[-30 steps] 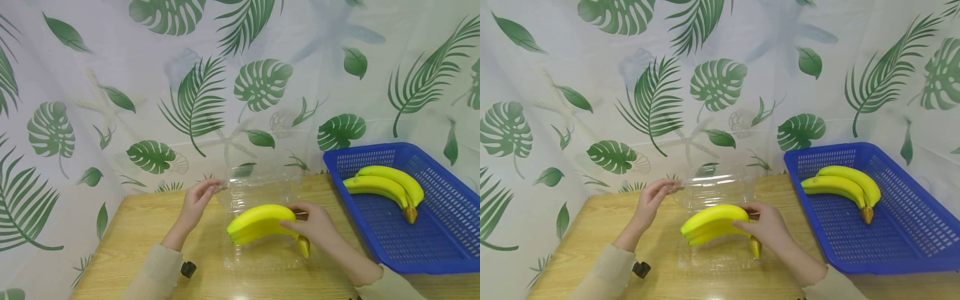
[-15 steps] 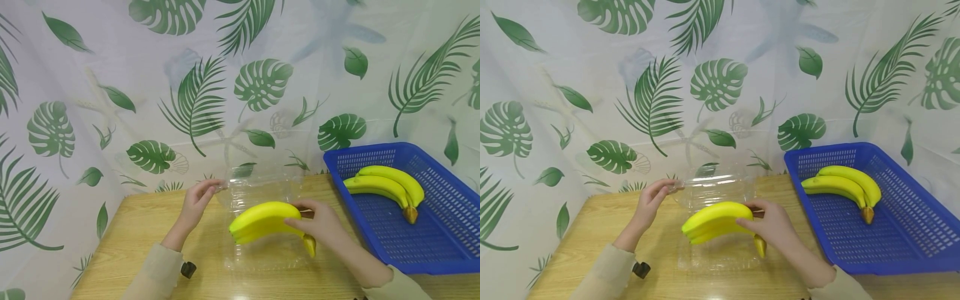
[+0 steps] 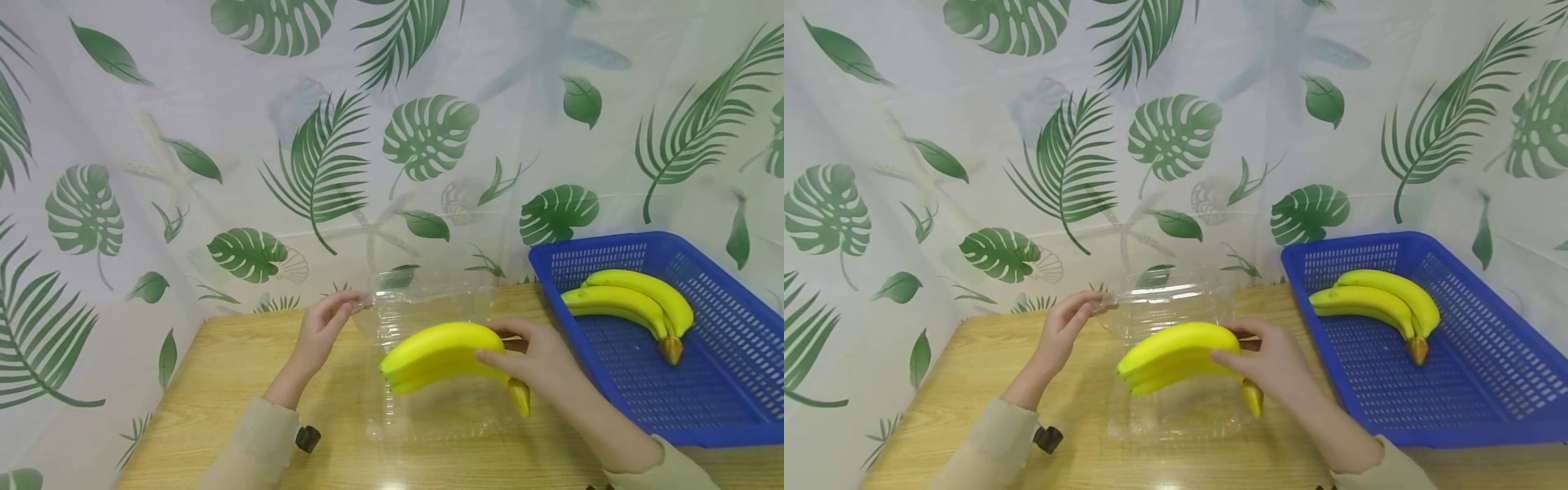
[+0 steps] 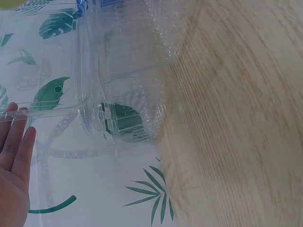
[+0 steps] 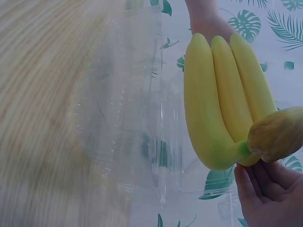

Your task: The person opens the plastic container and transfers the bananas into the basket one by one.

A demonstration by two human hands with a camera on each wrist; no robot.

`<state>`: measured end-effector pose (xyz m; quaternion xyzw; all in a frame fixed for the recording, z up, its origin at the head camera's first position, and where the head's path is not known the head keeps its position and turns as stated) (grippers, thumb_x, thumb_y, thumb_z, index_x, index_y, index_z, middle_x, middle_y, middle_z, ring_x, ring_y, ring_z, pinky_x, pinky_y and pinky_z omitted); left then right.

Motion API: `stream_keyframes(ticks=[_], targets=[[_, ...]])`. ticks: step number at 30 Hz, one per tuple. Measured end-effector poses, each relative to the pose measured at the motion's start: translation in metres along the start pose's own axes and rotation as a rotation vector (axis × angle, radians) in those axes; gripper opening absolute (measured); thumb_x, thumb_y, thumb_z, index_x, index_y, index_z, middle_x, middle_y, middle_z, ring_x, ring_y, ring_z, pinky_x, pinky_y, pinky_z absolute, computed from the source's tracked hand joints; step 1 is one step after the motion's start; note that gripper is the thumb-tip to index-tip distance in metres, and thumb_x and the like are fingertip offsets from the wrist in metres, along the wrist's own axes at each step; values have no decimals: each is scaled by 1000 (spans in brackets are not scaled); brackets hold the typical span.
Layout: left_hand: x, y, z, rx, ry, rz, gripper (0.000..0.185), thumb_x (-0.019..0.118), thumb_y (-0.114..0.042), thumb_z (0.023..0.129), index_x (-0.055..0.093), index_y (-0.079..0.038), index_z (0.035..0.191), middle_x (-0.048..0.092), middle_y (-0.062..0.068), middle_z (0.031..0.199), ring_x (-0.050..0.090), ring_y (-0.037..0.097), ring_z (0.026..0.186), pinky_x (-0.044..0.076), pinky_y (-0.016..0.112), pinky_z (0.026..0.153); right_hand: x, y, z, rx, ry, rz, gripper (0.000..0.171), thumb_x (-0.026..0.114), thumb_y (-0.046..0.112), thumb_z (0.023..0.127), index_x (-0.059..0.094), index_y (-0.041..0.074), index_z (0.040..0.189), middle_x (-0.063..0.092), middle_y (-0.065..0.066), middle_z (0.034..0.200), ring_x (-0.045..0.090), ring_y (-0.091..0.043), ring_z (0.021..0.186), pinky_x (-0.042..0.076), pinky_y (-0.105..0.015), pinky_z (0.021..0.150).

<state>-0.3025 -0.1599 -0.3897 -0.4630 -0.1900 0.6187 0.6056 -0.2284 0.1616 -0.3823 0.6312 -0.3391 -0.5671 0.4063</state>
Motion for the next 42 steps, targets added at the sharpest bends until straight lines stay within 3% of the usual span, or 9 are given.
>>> stream_keyframes(ticks=[12, 17, 23, 42], targets=[[0, 2, -1, -20, -2, 1, 32, 48, -8, 110, 64, 11, 130, 70, 34, 128, 66, -8, 114, 55, 17, 105, -13, 1, -4, -25, -27, -26, 55, 83, 28, 94, 67, 0, 139, 70, -23, 136, 74, -36, 117, 65, -22, 74], [0, 3, -1, -20, -5, -3, 32, 48, -8, 110, 64, 11, 130, 70, 34, 128, 66, -9, 114, 55, 16, 105, -19, 2, -7, -13, -48, -5, 55, 83, 28, 94, 67, 1, 139, 70, -23, 136, 74, -36, 117, 64, -25, 67], [1, 2, -2, -21, -8, -8, 32, 47, -7, 110, 64, 13, 129, 70, 35, 128, 66, -9, 113, 54, 16, 105, -28, 1, -10, -23, -69, -30, 55, 81, 29, 96, 66, 0, 140, 69, -22, 137, 74, -36, 118, 63, -17, 80], [2, 0, 0, -12, -14, -20, 32, 47, -3, 108, 64, 14, 129, 70, 35, 127, 66, -9, 112, 55, 16, 104, -55, -6, -16, -4, -113, -99, 58, 79, 30, 98, 62, 0, 145, 66, -26, 142, 71, -42, 122, 63, -17, 77]])
Point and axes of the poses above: each hand's wrist, its own z-axis towards the middle knuckle, its own x-axis out of the palm, y = z × x, the point moved 5 cm from there along z, towards the middle knuckle
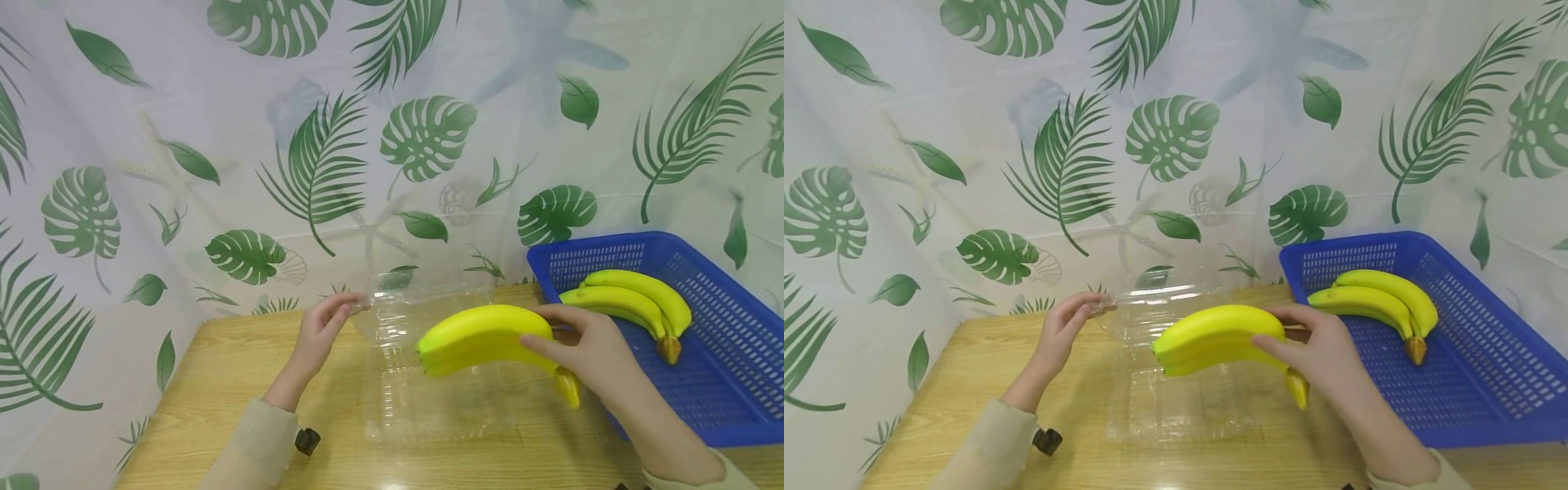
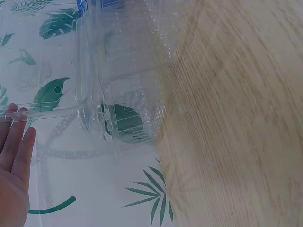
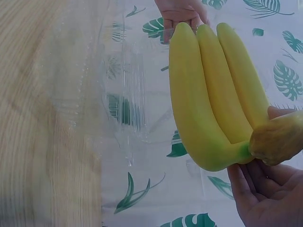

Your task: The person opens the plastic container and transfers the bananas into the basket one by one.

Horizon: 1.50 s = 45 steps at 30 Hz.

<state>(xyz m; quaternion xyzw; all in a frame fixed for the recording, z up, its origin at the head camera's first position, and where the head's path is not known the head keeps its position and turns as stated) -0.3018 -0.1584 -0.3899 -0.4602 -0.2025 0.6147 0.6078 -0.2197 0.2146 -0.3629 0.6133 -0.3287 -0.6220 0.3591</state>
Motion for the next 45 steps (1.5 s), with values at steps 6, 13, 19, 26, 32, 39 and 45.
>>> stream_keyframes(ticks=[6, 13, 19, 26, 32, 39, 45], targets=[[-1, 2, 0, 0, 2, 21, 32, 47, -6, 109, 64, 13, 130, 70, 34, 127, 66, -8, 113, 55, 17, 105, -8, -5, -2, 40, 0, -20, 64, 76, 35, 100, 58, 0, 149, 61, -28, 148, 69, -43, 124, 64, -18, 77], [-2, 1, -1, -15, 0, 29, 32, 48, -6, 109, 64, 12, 130, 70, 33, 128, 66, -9, 113, 55, 18, 105, -16, -11, -4, 65, -4, -23, 65, 75, 40, 100, 58, 3, 150, 58, -26, 151, 70, -37, 123, 63, -18, 76], [-1, 2, -2, -9, -1, 34, 33, 48, -8, 110, 65, 11, 130, 71, 33, 128, 66, -7, 114, 56, 19, 106, -26, -19, -5, 78, 6, 3, 69, 75, 38, 100, 53, 0, 153, 54, -28, 154, 66, 10, 101, 65, -19, 77], [-1, 1, -2, -18, -1, 23, 32, 48, -6, 109, 64, 12, 130, 70, 34, 127, 66, -8, 113, 56, 18, 105, -39, -20, -7, 87, -18, 40, 69, 75, 35, 100, 52, -2, 153, 68, 25, 112, 65, 16, 89, 65, -26, 67], [-2, -1, -2, -24, -3, 21, 32, 48, -4, 108, 64, 13, 129, 70, 34, 127, 66, -10, 112, 55, 17, 104, -52, -21, -9, 74, -60, 56, 56, 78, 35, 99, 63, 9, 146, 70, 32, 99, 69, 3, 83, 62, -28, 60], [-2, 1, -3, -32, -2, 27, 32, 48, -5, 109, 64, 12, 130, 70, 33, 129, 65, -10, 113, 55, 17, 105, -63, -27, -7, 89, -95, 59, 58, 78, 35, 99, 61, 5, 146, 67, 36, 97, 68, 7, 83, 61, -27, 59], [-2, 0, -2, -16, -6, 14, 32, 49, -6, 109, 65, 12, 129, 70, 34, 128, 66, -9, 113, 56, 17, 103, -71, -31, -7, 148, -99, 51, 76, 74, 40, 101, 46, -6, 155, 64, 36, 92, 67, -5, 73, 62, -30, 56]])
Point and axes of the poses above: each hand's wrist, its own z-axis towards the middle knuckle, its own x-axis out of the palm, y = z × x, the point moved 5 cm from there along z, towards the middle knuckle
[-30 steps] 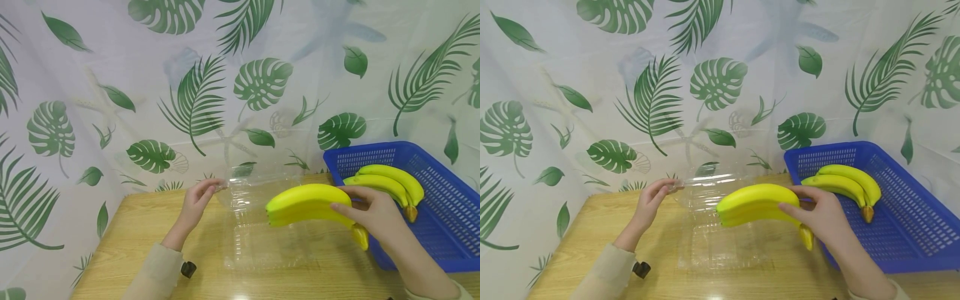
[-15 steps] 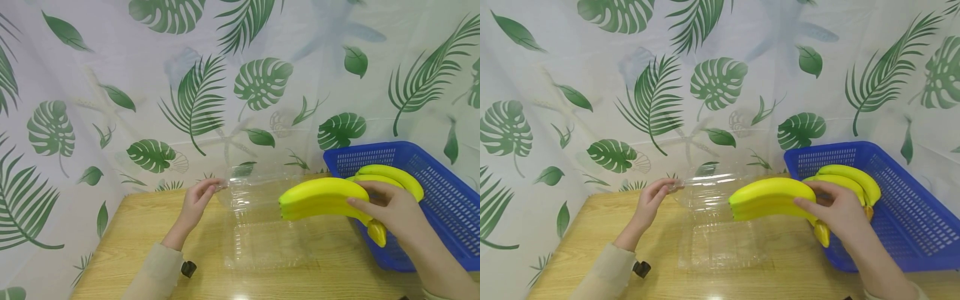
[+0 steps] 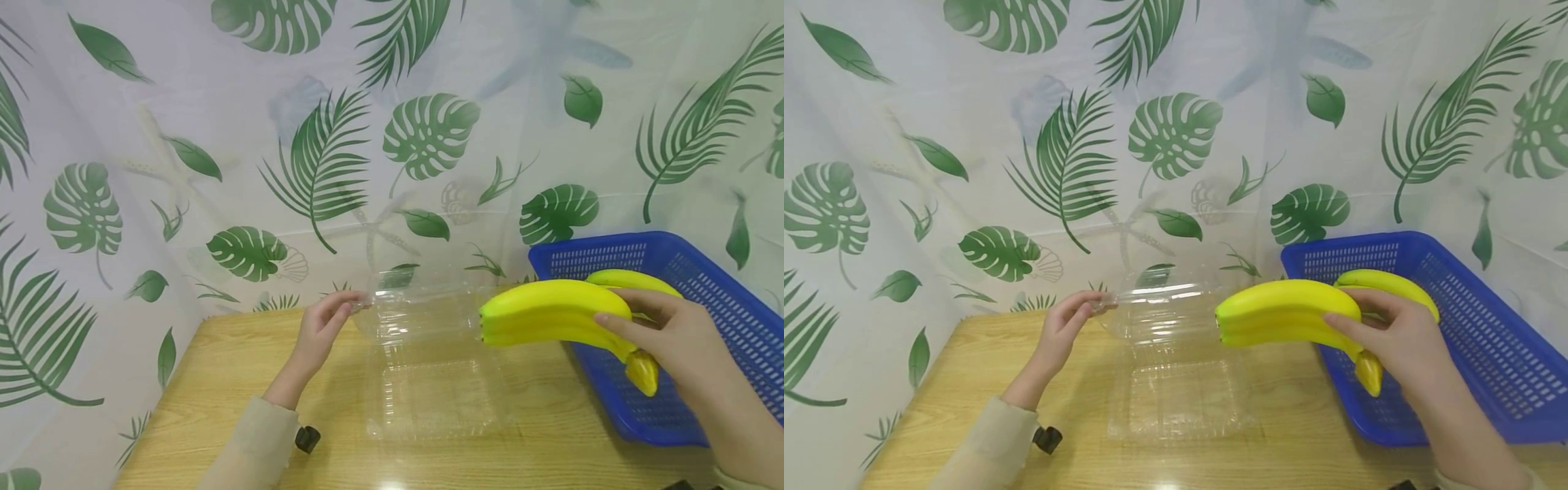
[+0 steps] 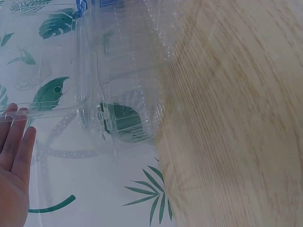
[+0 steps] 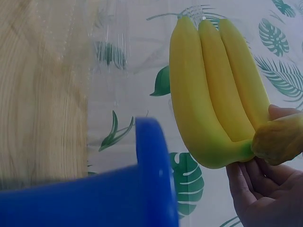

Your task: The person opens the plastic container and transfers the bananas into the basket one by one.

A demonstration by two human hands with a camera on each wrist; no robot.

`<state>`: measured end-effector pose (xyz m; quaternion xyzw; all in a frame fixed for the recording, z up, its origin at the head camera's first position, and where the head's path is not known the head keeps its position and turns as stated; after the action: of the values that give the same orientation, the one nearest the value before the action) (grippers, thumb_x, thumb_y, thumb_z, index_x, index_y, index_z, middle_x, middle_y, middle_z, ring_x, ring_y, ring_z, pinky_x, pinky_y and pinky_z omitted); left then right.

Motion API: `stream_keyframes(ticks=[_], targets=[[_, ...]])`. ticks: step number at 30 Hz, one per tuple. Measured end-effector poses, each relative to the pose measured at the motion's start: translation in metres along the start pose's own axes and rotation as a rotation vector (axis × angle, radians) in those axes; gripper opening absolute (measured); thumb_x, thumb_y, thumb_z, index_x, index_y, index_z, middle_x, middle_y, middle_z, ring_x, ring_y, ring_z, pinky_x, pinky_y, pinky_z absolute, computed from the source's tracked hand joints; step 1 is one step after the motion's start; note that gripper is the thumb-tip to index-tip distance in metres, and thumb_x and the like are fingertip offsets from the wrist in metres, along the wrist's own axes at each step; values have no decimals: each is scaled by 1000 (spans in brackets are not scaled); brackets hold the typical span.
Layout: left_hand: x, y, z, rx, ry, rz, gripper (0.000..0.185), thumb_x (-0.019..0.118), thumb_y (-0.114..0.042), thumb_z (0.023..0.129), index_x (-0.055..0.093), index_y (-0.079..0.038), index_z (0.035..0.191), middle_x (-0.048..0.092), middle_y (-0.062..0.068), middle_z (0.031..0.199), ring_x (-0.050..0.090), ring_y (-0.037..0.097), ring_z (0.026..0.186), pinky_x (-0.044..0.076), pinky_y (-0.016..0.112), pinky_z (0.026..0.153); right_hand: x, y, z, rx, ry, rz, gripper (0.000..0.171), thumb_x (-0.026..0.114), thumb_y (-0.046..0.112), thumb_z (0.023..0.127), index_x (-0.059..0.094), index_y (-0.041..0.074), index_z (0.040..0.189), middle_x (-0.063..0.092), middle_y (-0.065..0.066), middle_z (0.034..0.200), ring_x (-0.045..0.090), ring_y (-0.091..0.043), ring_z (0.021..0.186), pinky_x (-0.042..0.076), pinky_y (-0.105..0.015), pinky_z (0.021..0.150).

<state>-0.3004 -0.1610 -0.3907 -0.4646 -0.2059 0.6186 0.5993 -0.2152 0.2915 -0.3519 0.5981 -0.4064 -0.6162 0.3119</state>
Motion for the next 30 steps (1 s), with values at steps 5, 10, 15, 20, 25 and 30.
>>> stream_keyframes(ticks=[5, 10, 15, 20, 25, 30], targets=[[1, 0, 1, 4, 2, -11, 32, 49, -8, 110, 64, 13, 129, 69, 35, 128, 66, -9, 112, 56, 17, 102, -9, -3, -1, 12, -21, 7, 77, 71, 38, 103, 41, -9, 156, 63, 35, 88, 66, -9, 69, 61, -29, 55], [0, -1, 0, -4, 1, -14, 32, 49, -6, 109, 64, 13, 129, 70, 35, 128, 66, -10, 112, 56, 16, 101, -18, -5, -1, 17, -27, -6, 79, 68, 37, 105, 36, -12, 157, 63, 32, 85, 65, -13, 63, 61, -30, 52], [0, 0, 0, 0, 2, -17, 33, 49, -7, 109, 64, 14, 129, 69, 35, 128, 66, -9, 112, 57, 17, 101, -27, -7, 0, 21, -64, -36, 81, 68, 38, 104, 35, -13, 158, 59, 35, 84, 64, -11, 63, 61, -28, 52], [0, -1, 0, -7, 1, -18, 32, 49, -6, 109, 64, 14, 130, 69, 35, 129, 65, -10, 112, 56, 16, 102, -37, -14, 3, -13, -123, -19, 42, 72, 35, 103, 63, 14, 138, 60, 36, 85, 63, -7, 65, 60, -26, 53], [0, 0, 1, 12, 3, -18, 34, 49, -10, 110, 64, 13, 129, 69, 35, 128, 66, -9, 112, 57, 17, 102, -47, -20, 7, -69, -185, -11, 28, 74, 27, 101, 57, 49, 105, 59, 40, 86, 62, 2, 68, 58, -19, 55], [-1, 1, 1, 29, 10, -29, 35, 50, -14, 111, 64, 13, 128, 69, 36, 127, 67, -8, 113, 57, 18, 102, -54, -24, 12, -88, -216, -37, 32, 73, 24, 102, 55, 51, 103, 58, 39, 81, 60, 2, 63, 55, -19, 52]])
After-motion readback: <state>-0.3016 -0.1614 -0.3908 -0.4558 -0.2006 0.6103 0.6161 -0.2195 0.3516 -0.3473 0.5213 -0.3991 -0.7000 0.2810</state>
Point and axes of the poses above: each hand's wrist, its own z-axis towards the middle knuckle, its own x-axis out of the palm, y = z × x, the point moved 5 cm from there along z, towards the middle knuckle
